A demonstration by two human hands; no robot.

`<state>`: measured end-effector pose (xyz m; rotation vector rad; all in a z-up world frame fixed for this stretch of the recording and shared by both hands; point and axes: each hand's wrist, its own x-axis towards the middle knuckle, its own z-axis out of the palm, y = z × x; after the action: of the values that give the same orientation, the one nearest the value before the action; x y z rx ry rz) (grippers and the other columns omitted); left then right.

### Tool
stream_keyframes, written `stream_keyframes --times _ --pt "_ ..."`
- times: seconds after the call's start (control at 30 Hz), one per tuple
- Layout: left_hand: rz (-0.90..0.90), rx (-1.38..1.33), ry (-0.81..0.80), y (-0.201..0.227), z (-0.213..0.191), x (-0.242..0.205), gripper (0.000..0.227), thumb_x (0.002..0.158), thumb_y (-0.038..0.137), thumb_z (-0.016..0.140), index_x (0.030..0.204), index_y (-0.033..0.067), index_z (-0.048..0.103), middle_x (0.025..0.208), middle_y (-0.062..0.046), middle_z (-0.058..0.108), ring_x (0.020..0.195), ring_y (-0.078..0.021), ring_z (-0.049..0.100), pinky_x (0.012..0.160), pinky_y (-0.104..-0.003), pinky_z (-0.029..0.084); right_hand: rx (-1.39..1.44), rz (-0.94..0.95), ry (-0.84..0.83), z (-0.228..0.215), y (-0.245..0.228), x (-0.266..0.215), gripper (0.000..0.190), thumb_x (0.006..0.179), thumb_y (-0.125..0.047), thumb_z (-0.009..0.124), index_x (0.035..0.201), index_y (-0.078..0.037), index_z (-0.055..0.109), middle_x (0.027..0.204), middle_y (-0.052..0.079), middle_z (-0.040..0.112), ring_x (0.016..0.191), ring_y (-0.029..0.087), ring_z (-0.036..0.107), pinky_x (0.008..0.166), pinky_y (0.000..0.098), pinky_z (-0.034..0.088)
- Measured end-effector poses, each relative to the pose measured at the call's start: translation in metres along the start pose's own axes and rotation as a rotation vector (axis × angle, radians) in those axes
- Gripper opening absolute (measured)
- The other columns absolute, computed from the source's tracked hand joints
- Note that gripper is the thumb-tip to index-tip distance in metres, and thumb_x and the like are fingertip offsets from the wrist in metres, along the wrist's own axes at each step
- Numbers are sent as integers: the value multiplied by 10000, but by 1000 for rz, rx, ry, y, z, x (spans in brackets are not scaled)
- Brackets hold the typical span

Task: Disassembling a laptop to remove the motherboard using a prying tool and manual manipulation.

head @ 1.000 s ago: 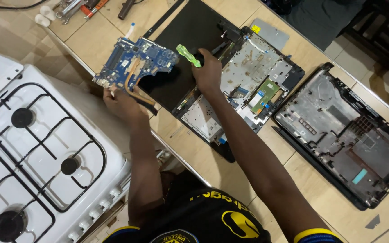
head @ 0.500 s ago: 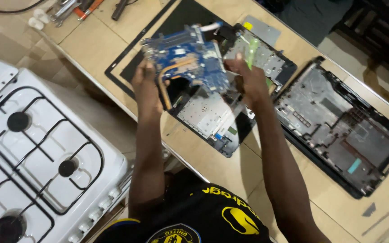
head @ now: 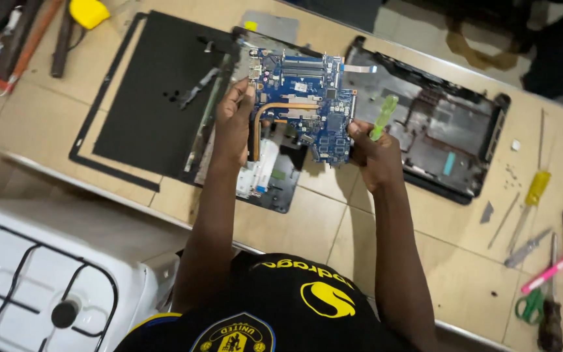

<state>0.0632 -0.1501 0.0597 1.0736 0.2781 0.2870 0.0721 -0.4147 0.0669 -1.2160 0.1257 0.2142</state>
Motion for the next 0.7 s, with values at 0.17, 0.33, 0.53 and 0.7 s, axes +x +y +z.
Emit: stream_keyframes --times 0.17,0.33,0.53,0.7 --pt "-21 11 -114 1 29 -15 368 1040 213 610 1341 3 596 1044 -119 645 797 -206 741 616 -340 698 24 -64 90 -39 8 -9 64 965 -89 782 988 -41 747 534 -43 344 424 36 249 440 217 238" --pt "-15 49 -218 -11 46 -25 449 1023 287 661 1368 13 573 1084 -105 650 879 -203 724 684 -382 707 3 -122 217 -49 -5 -33 166 953 -80 787 1098 -12 744 568 -24 405 446 28 269 432 205 257" --pt "-20 426 -291 -26 66 -66 330 1045 208 587 1304 7 628 1097 -190 691 979 -239 691 753 -407 643 -392 -80 473 -77 -2 -87 372 943 -298 848 1200 -46 755 660 9 528 570 41 445 551 238 381" --pt "-158 726 -341 -93 51 -96 461 968 281 701 1346 24 643 1078 -187 730 921 -306 758 630 -342 643 -706 146 630 -150 27 -139 372 859 -432 891 1123 -185 806 872 106 738 835 177 675 791 377 529"
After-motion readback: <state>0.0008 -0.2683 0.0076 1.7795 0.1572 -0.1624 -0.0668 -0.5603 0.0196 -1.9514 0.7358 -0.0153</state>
